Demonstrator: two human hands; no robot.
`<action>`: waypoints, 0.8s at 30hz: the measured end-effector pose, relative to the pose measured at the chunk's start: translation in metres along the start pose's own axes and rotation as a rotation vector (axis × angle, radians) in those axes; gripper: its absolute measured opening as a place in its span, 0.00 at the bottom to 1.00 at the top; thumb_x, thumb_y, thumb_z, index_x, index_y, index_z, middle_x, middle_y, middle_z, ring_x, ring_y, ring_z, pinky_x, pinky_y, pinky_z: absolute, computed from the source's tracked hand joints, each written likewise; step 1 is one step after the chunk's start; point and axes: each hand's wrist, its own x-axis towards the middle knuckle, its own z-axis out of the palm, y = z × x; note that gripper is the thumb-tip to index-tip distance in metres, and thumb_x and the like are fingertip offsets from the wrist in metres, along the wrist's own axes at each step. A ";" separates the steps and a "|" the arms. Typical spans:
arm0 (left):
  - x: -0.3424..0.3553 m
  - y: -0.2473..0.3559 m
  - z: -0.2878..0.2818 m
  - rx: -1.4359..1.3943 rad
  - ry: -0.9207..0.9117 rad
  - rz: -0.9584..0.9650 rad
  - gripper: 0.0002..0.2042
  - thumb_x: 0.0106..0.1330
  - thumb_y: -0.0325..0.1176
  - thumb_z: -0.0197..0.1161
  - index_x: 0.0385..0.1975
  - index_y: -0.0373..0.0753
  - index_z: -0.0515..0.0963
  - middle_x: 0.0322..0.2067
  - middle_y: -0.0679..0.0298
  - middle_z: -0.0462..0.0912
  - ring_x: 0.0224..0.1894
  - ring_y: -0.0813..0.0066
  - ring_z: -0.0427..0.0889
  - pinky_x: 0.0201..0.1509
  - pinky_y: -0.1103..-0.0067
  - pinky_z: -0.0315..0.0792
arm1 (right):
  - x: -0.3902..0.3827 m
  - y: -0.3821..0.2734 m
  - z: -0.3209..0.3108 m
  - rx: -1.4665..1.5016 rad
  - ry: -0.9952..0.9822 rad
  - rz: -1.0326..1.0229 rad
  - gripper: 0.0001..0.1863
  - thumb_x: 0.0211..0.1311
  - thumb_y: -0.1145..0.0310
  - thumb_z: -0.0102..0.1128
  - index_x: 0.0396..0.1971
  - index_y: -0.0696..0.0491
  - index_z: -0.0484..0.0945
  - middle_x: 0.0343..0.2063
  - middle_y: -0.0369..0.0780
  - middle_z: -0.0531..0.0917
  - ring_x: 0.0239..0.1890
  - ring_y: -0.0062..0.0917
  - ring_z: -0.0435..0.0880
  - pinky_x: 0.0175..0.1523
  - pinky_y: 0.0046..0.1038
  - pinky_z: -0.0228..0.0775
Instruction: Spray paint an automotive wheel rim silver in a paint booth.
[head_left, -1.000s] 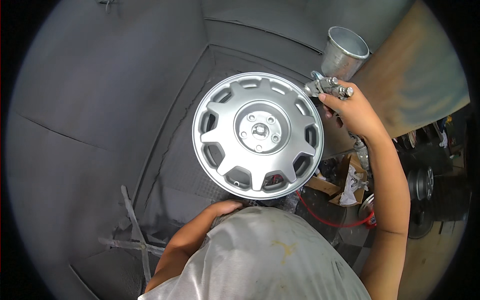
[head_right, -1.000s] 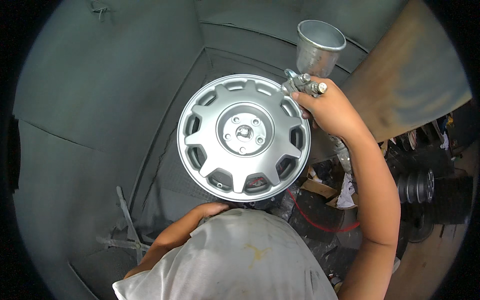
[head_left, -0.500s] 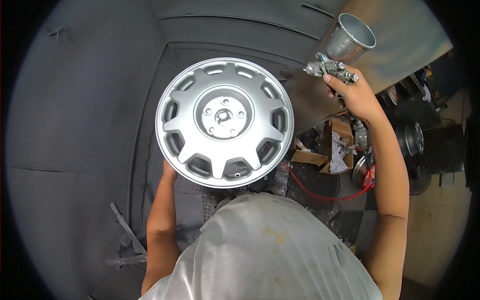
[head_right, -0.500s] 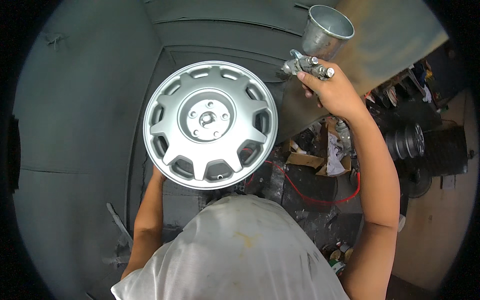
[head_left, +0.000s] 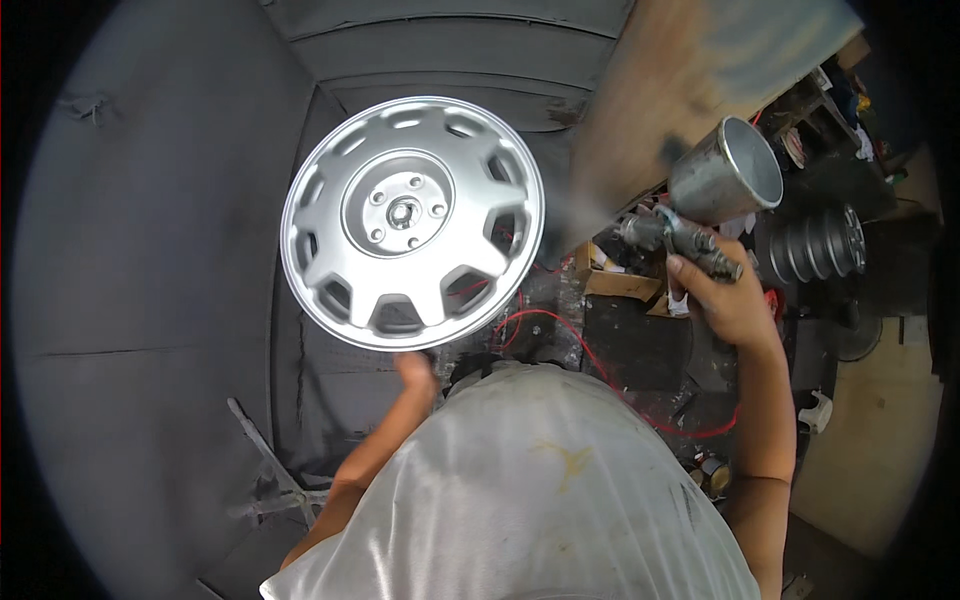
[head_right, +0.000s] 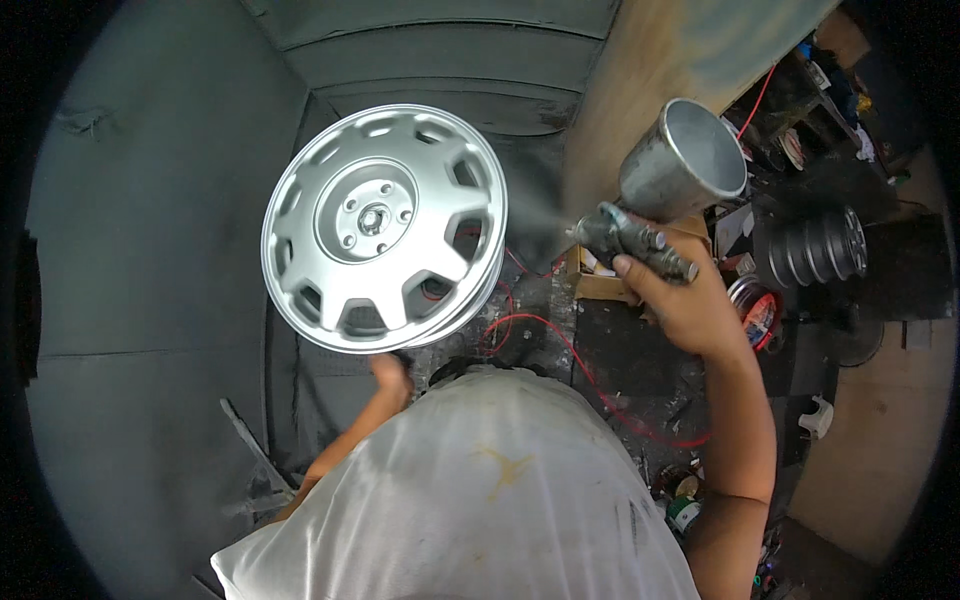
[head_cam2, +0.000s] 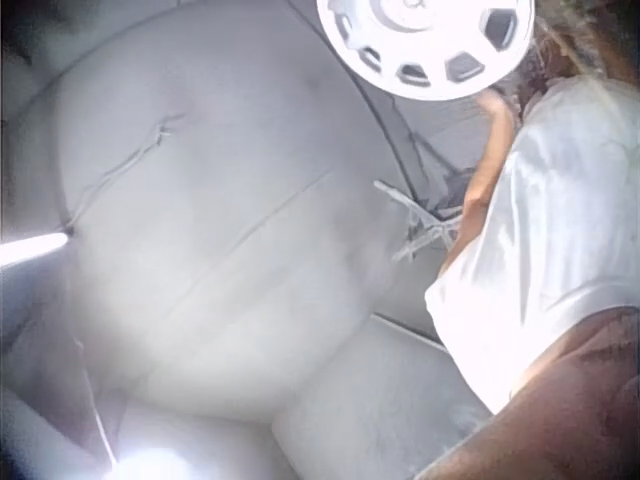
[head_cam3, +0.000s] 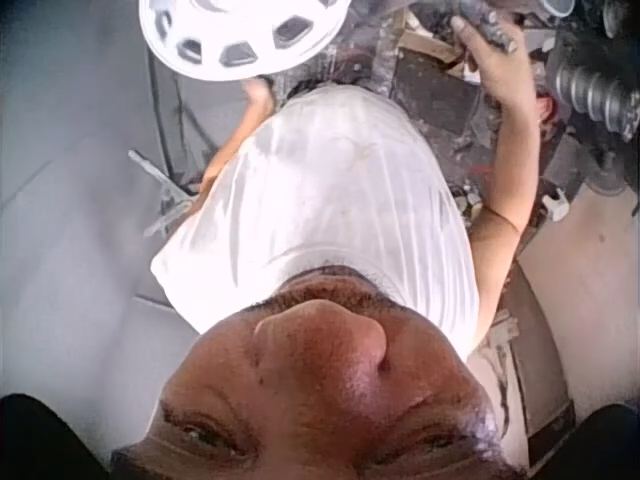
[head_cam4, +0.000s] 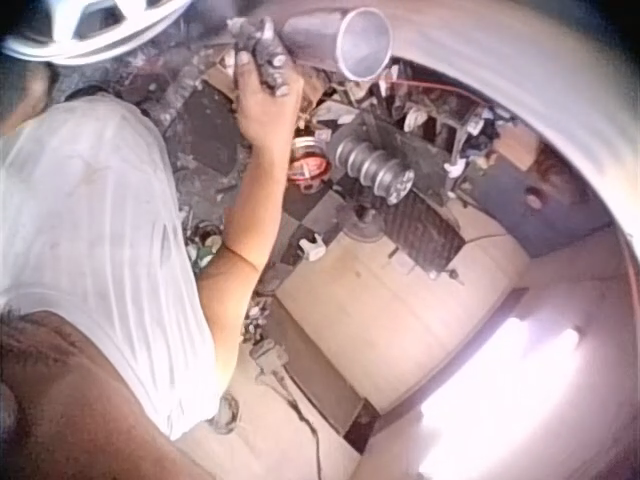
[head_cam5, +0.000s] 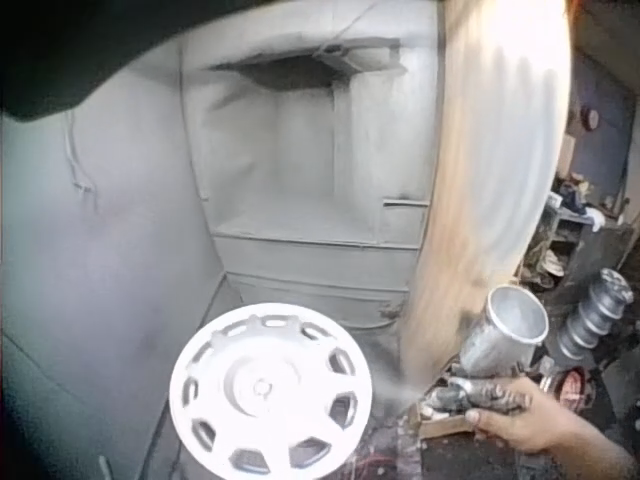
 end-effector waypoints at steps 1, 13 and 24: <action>-0.016 -0.016 0.001 0.135 -0.085 -0.157 0.18 0.76 0.42 0.49 0.50 0.32 0.76 0.37 0.56 0.83 0.39 0.65 0.83 0.45 0.68 0.78 | -0.009 0.008 0.005 0.052 -0.007 -0.017 0.24 0.67 0.66 0.62 0.61 0.58 0.75 0.22 0.30 0.77 0.23 0.10 0.72 0.25 0.17 0.62; -0.113 -0.056 0.069 1.231 -1.449 -0.111 0.18 0.73 0.47 0.56 0.52 0.40 0.80 0.48 0.61 0.85 0.53 0.67 0.80 0.59 0.73 0.71 | -0.024 0.089 -0.004 0.287 -0.100 -0.272 0.32 0.71 0.59 0.59 0.68 0.60 0.65 0.32 0.35 0.79 0.33 0.17 0.78 0.27 0.18 0.69; -0.111 -0.030 0.020 1.230 -1.307 -0.266 0.23 0.70 0.42 0.51 0.60 0.37 0.76 0.59 0.55 0.78 0.63 0.65 0.73 0.70 0.73 0.62 | -0.017 0.157 -0.040 0.372 0.041 -0.152 0.25 0.68 0.65 0.61 0.62 0.59 0.74 0.23 0.32 0.78 0.22 0.12 0.74 0.22 0.16 0.63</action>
